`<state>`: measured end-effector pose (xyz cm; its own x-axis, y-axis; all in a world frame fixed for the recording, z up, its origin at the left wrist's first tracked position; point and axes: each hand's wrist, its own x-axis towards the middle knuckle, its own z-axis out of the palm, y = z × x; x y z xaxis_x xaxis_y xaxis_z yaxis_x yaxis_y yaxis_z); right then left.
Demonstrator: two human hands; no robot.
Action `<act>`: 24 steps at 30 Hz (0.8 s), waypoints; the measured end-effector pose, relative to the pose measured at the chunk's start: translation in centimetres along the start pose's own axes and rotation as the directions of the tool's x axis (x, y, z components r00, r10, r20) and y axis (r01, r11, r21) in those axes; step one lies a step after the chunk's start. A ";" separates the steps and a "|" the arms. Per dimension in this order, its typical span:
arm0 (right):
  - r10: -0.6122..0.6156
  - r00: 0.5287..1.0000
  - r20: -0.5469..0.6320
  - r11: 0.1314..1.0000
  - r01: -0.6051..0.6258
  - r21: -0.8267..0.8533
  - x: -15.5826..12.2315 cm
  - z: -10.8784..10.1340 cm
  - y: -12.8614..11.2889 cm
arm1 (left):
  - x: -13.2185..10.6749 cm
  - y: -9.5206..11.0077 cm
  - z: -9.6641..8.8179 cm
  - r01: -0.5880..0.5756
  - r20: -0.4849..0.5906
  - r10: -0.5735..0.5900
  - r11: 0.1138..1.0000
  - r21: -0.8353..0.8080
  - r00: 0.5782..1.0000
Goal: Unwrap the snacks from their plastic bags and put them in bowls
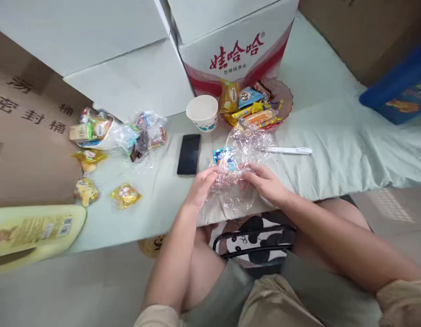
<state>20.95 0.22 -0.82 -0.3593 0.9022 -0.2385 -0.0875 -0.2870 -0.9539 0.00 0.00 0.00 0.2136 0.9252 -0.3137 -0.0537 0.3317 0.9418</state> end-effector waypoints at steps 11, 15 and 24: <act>0.057 0.994 0.091 0.995 -0.064 0.075 -0.1 0.3 -0.2 | -0.3 0.8 0.5 0.062 -0.026 -0.062 0.998 0.009 0.998; 0.082 0.993 0.082 0.988 -0.092 0.124 -0.1 0.2 -0.3 | -0.2 0.8 0.2 0.068 -0.048 -0.068 0.998 -0.010 0.997; 0.076 0.994 0.075 0.994 -0.082 0.078 -0.2 -0.1 0.0 | -0.3 0.9 0.5 0.049 -0.043 -0.049 0.999 0.014 0.998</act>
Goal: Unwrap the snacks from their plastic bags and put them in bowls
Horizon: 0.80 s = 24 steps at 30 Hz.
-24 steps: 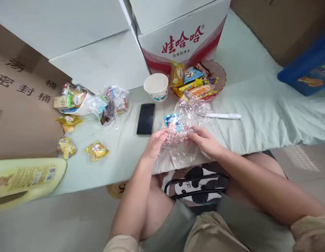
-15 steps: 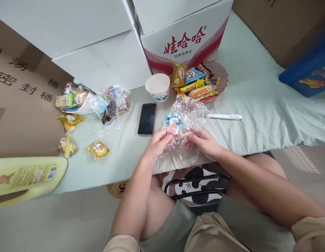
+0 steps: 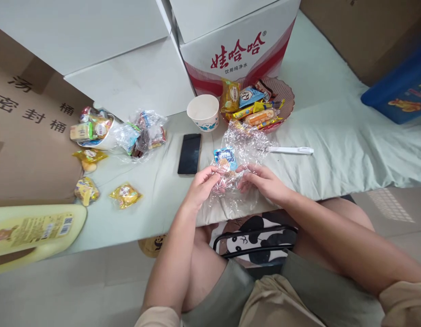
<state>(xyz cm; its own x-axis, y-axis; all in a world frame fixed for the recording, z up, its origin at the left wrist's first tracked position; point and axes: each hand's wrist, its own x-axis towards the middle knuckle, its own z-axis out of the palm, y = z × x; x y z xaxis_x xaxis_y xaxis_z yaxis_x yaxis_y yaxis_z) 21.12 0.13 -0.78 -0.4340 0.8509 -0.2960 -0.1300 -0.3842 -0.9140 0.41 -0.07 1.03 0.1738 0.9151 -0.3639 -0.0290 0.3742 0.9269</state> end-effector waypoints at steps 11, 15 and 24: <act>0.025 0.998 0.057 0.994 -0.019 -0.107 0.2 -0.2 0.4 | 0.1 -0.5 0.4 0.000 0.054 -0.007 0.993 0.120 0.999; 0.030 0.997 0.065 0.993 -0.022 -0.115 0.2 -0.3 0.3 | 0.2 -0.6 0.5 -0.012 0.060 0.006 0.994 0.109 0.998; 0.040 0.998 0.041 0.997 -0.037 -0.072 0.1 -0.1 -0.1 | 0.2 -0.4 0.4 0.017 0.002 -0.017 0.998 0.054 1.000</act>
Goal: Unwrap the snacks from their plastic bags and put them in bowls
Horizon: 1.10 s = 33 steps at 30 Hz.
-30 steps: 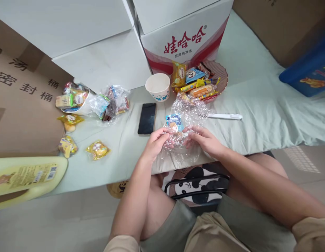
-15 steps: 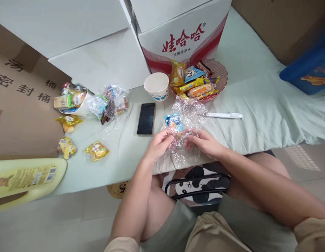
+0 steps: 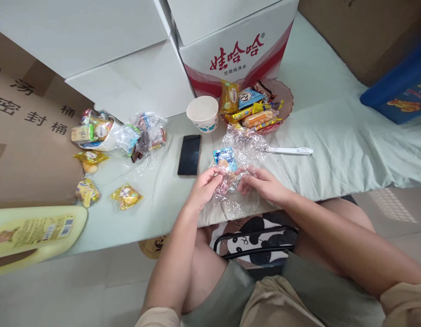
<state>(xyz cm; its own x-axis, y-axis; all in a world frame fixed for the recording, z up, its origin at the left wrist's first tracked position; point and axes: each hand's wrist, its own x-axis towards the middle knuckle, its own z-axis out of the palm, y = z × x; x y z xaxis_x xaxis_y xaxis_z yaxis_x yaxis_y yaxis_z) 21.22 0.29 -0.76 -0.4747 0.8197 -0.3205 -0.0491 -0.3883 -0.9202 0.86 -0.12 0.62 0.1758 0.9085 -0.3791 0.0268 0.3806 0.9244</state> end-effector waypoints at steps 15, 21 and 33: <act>-0.096 0.991 -0.093 0.983 0.109 0.150 -0.1 0.0 0.0 | -0.1 0.3 -0.7 -0.026 -0.009 0.026 0.996 -0.087 1.000; -0.169 0.985 -0.023 0.967 0.170 0.189 -0.2 -0.1 0.3 | -0.5 0.4 -1.0 -0.113 -0.025 0.110 0.976 -0.187 0.994; -0.106 0.994 -0.006 0.987 0.106 0.124 -0.1 -0.5 -0.4 | 0.0 0.5 -1.6 -0.217 -0.098 0.228 0.970 0.105 0.969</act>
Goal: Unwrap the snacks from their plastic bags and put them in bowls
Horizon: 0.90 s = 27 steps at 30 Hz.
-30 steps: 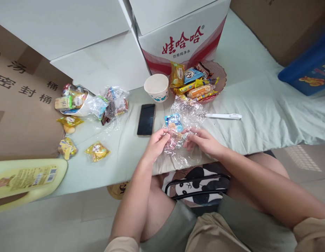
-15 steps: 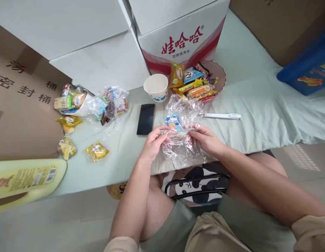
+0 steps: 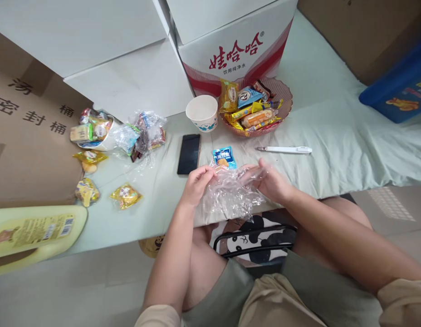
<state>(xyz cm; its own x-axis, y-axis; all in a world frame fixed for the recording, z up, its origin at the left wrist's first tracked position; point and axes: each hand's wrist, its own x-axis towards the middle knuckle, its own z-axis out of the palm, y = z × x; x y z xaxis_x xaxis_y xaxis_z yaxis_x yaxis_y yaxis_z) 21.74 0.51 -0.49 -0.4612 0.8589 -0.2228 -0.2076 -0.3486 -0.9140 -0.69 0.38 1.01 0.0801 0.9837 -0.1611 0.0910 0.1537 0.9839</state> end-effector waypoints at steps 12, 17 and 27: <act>-0.054 0.997 -0.058 0.995 0.049 -0.088 0.2 0.0 -0.2 | 0.2 -0.8 0.1 0.042 -0.017 -0.047 0.976 -0.214 0.999; -0.144 0.973 -0.179 0.987 0.128 -0.100 0.2 0.0 -0.2 | 0.2 -0.7 0.1 0.201 0.095 -0.190 0.973 -0.111 0.977; -0.035 0.991 -0.129 0.999 0.032 -0.026 0.4 0.2 0.3 | -0.3 0.0 0.2 0.153 0.137 -0.117 0.946 -0.286 0.984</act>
<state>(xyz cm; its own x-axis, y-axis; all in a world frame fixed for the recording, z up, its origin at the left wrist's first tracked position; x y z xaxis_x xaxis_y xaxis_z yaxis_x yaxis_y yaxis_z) 21.33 0.66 -0.75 -0.3385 0.9118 -0.2325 -0.2002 -0.3112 -0.9290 -0.50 0.02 1.05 0.2038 0.9367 -0.2846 -0.1860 0.3224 0.9281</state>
